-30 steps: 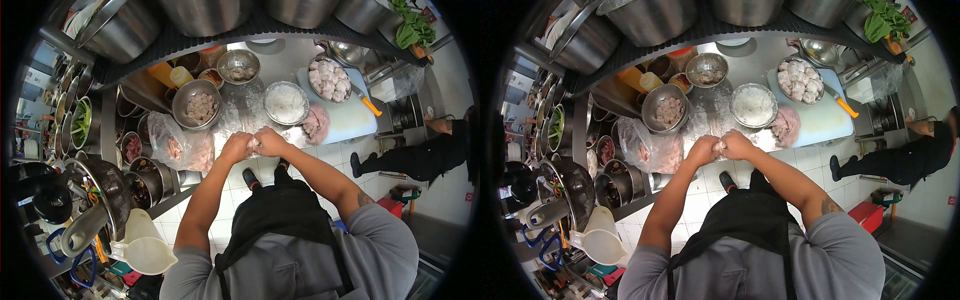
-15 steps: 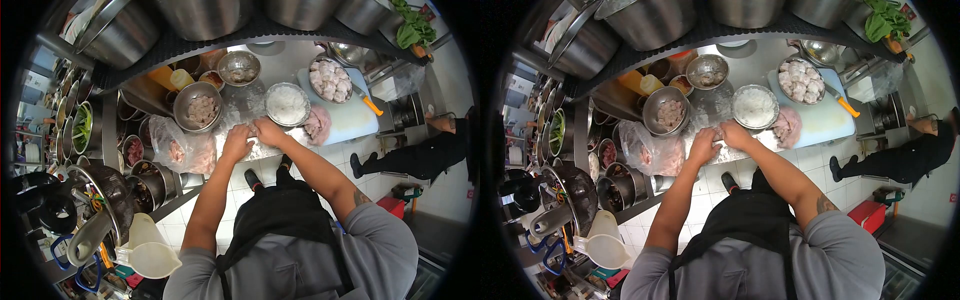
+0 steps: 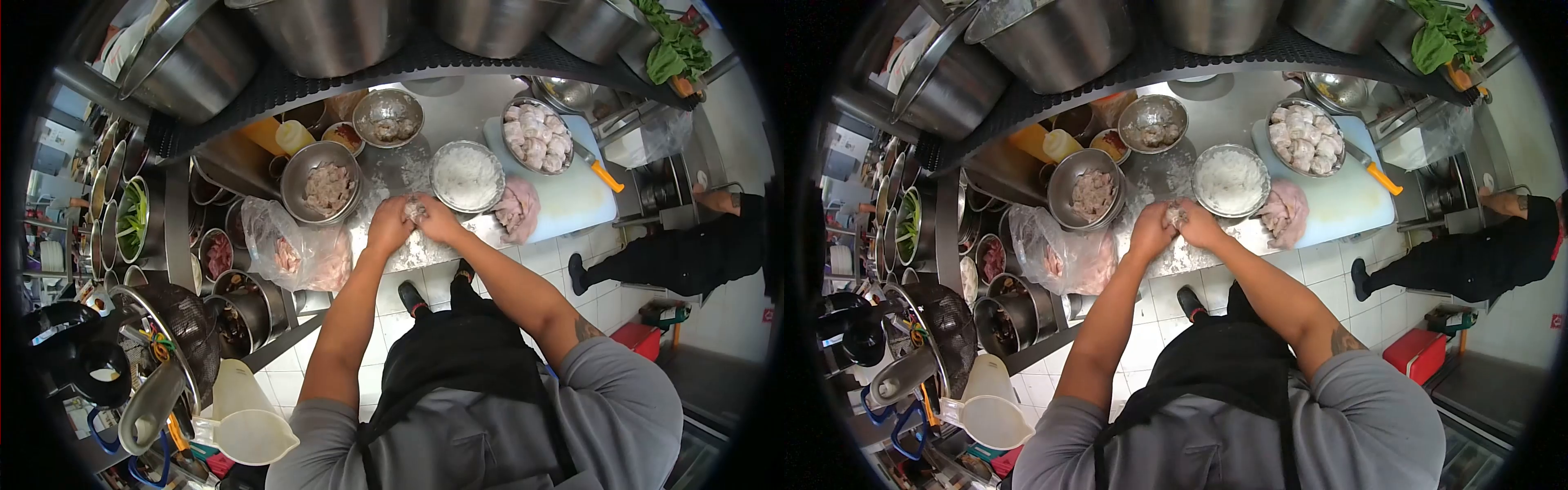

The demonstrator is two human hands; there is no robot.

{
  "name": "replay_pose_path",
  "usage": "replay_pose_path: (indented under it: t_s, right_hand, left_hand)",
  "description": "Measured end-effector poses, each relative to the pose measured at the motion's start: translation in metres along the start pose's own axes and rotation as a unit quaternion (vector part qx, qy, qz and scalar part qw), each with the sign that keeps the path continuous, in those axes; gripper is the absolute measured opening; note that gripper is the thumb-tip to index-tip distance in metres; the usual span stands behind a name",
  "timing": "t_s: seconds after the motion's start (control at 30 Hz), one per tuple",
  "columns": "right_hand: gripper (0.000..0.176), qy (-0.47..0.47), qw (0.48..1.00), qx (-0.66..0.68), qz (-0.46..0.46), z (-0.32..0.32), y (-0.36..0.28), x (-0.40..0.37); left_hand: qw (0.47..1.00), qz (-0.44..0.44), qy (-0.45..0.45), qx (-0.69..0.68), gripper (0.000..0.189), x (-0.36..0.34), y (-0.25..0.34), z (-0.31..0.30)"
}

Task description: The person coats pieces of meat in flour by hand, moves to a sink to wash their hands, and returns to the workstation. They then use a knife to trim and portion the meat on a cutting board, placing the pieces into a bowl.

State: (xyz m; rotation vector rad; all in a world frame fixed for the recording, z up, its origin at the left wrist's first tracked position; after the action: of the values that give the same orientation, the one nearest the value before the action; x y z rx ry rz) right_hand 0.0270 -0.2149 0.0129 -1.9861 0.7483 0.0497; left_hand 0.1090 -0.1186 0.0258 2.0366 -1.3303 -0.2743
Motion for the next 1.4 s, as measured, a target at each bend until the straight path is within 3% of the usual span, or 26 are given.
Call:
replay_pose_path:
  t_s: [0.03, 0.13, 0.23, 0.43, 0.83, 0.93, 1.03, 1.13, 1.23, 1.33, 1.4]
  right_hand:
    - [0.052, -0.01, 0.997, 0.063, 0.036, -0.001, 0.002, -0.006]
    - [0.065, 0.058, 0.982, -0.028, -0.179, -0.009, -0.03, -0.035]
    - [0.066, 0.064, 0.978, -0.057, -0.189, -0.012, -0.052, -0.051]
    - [0.054, 0.044, 0.965, -0.091, -0.242, -0.006, -0.062, -0.048]
    - [0.049, -0.046, 0.954, -0.123, -0.271, 0.002, -0.088, -0.068]
    - [0.045, -0.057, 0.977, 0.094, -0.183, -0.009, -0.073, -0.069]
    - [0.045, -0.144, 0.959, 0.236, -0.056, 0.009, -0.039, -0.056]
    - [0.043, -0.159, 0.948, 0.275, 0.009, 0.021, -0.035, -0.056]
    - [0.045, -0.161, 0.936, 0.314, 0.01, 0.019, -0.044, -0.056]
    - [0.045, -0.145, 0.913, 0.373, -0.085, 0.01, -0.072, -0.069]
    - [0.047, -0.172, 0.924, 0.331, -0.083, 0.01, -0.079, -0.069]
  left_hand:
    - [0.999, -0.019, 0.03, -0.017, 0.043, -0.004, -0.006, -0.002]
    - [0.952, -0.204, -0.027, -0.225, 0.037, -0.021, -0.03, 0.012]
    - [0.83, -0.261, 0.033, -0.492, 0.029, -0.038, -0.017, 0.021]
    - [0.687, -0.282, 0.096, -0.663, 0.026, -0.054, -0.006, 0.017]
    - [0.623, -0.263, 0.116, -0.727, 0.024, -0.08, 0.006, 0.007]
    - [0.587, -0.253, 0.147, -0.755, 0.028, -0.084, 0.006, 0.0]
    - [0.617, -0.204, 0.171, -0.741, 0.031, -0.084, 0.008, -0.015]
    - [0.645, -0.196, 0.193, -0.713, 0.032, -0.084, 0.013, -0.022]
    - [0.644, -0.184, 0.193, -0.717, 0.032, -0.079, 0.018, -0.029]
    - [0.61, -0.181, 0.177, -0.751, 0.032, -0.075, 0.037, -0.037]
    - [0.568, -0.18, 0.155, -0.788, 0.032, -0.072, 0.049, -0.042]
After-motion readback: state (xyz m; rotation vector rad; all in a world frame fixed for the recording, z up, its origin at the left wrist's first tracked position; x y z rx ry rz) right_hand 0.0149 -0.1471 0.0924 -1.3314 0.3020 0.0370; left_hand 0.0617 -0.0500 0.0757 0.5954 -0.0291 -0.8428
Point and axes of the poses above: each hand's wrist, its own x-axis towards the middle knuckle, its own z-axis out of the palm, y = z × x, the point moved 8 cm from there along x, towards the middle knuckle, and after that the axes turned 7 degrees about z, right-handed, at the moved point
